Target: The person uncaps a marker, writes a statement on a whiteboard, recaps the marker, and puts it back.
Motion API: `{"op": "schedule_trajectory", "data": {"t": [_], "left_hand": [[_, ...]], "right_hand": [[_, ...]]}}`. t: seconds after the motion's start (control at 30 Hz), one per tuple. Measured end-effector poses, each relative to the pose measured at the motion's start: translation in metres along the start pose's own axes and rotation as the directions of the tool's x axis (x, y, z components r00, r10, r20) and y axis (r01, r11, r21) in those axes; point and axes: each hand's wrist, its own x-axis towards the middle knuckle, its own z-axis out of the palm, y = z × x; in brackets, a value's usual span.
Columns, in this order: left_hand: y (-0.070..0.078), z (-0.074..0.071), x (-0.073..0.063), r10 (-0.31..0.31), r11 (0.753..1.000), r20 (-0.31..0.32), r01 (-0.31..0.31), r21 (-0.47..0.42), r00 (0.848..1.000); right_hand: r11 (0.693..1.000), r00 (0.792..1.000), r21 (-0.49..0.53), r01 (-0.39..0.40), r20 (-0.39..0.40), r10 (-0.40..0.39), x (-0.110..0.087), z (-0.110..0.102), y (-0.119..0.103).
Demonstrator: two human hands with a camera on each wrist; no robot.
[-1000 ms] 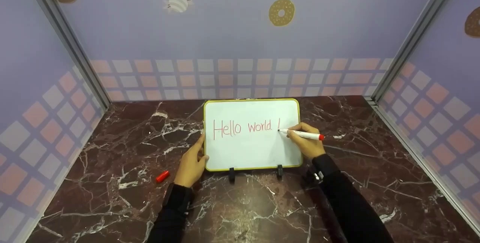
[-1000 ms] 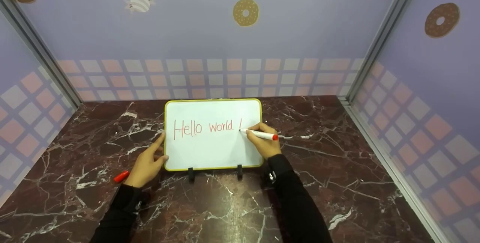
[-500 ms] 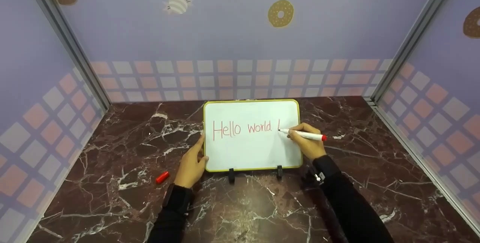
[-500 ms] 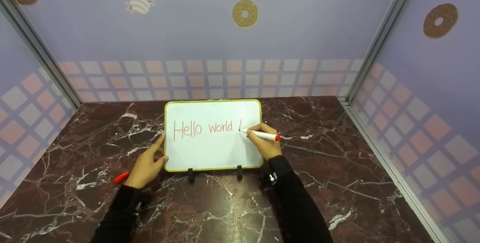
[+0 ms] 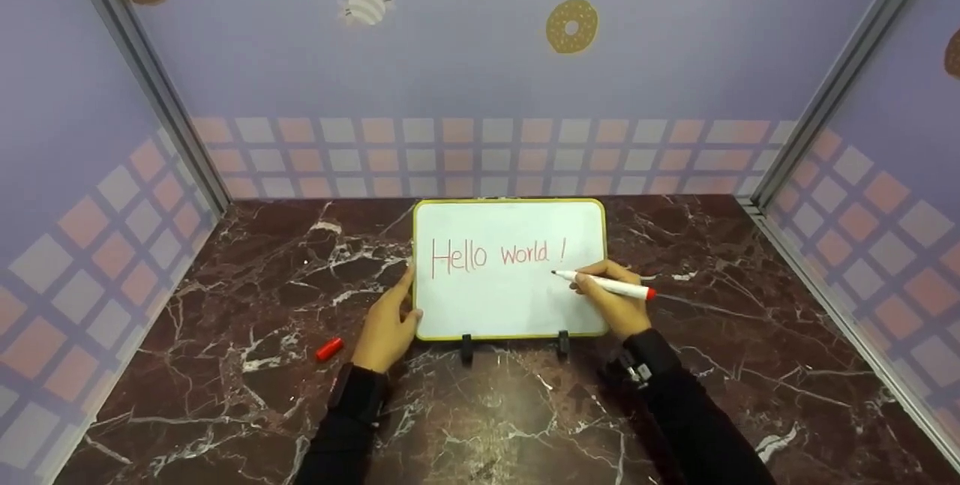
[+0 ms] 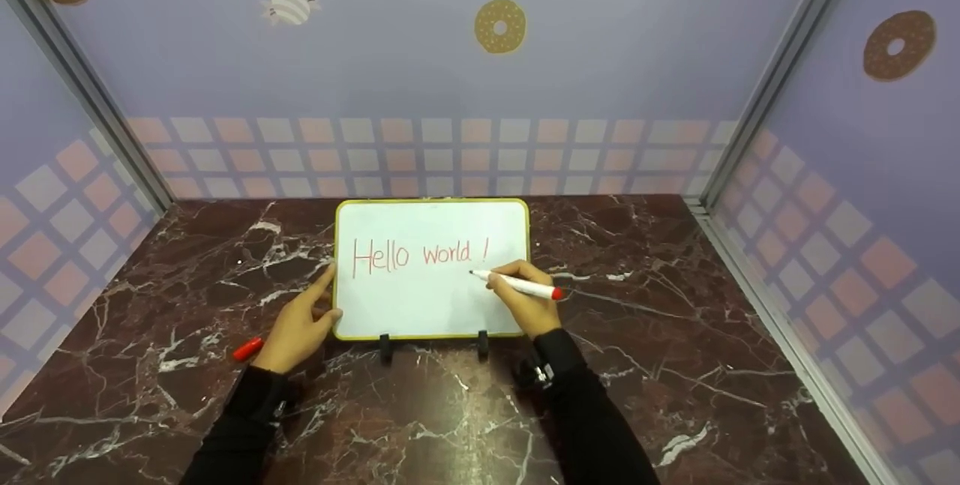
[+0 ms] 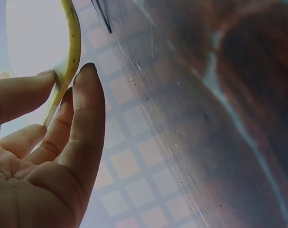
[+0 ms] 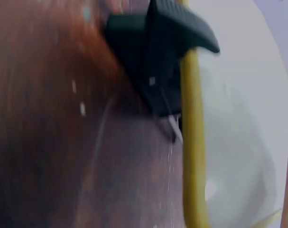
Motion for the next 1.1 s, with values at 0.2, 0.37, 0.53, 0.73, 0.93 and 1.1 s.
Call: {"op": "schedule_trajectory", "data": {"t": [0.2, 0.37, 0.53, 0.73, 0.93, 1.1], "left_hand": [[0.002, 0.0, -0.001, -0.007, 0.999, 0.001, 0.007, 0.051, 1.0], [0.004, 0.0, -0.003, 0.007, 0.994, -0.023, -0.004, 0.114, 1.0], [0.006, -0.007, -0.006, 0.028, 0.986, -0.044, -0.02, 0.168, 0.999], [0.005, -0.036, -0.01, 0.073, 0.981, -0.058, -0.061, 0.187, 0.996], [0.0, -0.07, -0.018, -0.018, 0.972, -0.008, 0.019, 0.235, 1.0], [-0.014, -0.091, -0.029, -0.127, 0.95, 0.091, 0.094, 0.298, 0.988]], "right_hand": [[0.998, 0.998, 0.036, 0.052, 0.016, -0.053, -0.008, 0.009, -0.002], [0.998, 0.999, 0.048, 0.042, -0.017, -0.041, -0.01, 0.011, -0.002], [0.998, 0.998, 0.049, 0.028, -0.066, -0.024, -0.013, 0.008, 0.0], [0.996, 0.998, 0.081, 0.032, -0.057, -0.028, -0.016, 0.01, 0.0], [0.998, 0.998, 0.066, 0.023, -0.061, -0.019, -0.016, 0.01, 0.001], [0.998, 0.998, 0.055, -0.003, -0.062, 0.006, -0.017, 0.008, 0.003]]}}
